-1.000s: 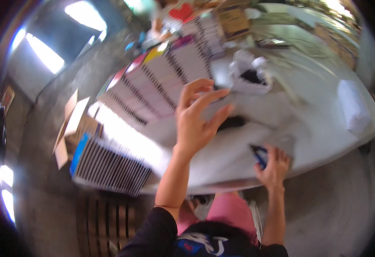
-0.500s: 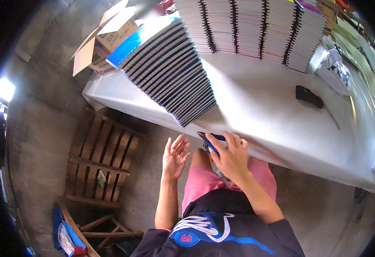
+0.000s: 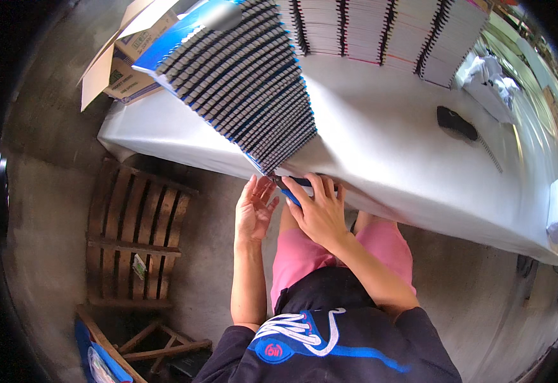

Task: The person uses pliers to trim and tuck the ends of the spiral wires on a stack of notebooks.

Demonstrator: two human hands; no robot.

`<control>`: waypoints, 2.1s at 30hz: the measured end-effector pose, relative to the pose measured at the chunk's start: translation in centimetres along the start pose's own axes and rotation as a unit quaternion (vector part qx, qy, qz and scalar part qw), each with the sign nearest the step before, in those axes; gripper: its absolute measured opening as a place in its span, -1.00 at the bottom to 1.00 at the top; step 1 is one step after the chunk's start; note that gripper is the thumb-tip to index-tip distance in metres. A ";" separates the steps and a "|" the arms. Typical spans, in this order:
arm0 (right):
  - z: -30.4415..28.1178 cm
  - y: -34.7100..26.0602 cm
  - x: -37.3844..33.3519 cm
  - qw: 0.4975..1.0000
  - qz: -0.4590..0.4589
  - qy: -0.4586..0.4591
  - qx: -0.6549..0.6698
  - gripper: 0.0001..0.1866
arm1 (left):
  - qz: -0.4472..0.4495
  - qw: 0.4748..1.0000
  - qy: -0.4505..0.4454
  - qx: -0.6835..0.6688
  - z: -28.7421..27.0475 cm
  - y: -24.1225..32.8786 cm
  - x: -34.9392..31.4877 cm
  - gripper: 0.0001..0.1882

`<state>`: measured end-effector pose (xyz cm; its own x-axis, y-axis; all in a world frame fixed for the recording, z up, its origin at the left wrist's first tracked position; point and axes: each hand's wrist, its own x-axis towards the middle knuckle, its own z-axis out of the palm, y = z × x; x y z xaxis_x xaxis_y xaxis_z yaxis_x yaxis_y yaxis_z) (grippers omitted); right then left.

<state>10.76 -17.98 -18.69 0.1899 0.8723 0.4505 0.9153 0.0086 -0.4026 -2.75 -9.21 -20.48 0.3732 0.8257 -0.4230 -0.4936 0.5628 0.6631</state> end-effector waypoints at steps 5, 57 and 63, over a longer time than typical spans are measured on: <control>0.4 0.4 -0.2 1.000 0.016 -0.023 0.014 -0.52 | 0.024 1.000 0.010 0.013 0.1 -0.3 -0.2 -0.71; -0.1 2.3 1.5 0.710 0.252 -0.323 0.573 -0.59 | 0.043 0.995 0.022 0.088 0.3 0.1 0.4 -0.70; -0.9 0.3 -0.4 0.987 0.059 -0.031 0.145 -0.53 | 0.038 0.994 0.019 0.098 -0.6 0.4 0.4 -0.72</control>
<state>11.29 -18.76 -18.23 0.2587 0.9034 0.3419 0.7468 0.0374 -0.6640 -3.24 -8.62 -20.80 0.3079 0.8688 -0.3878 -0.3562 0.4832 0.7998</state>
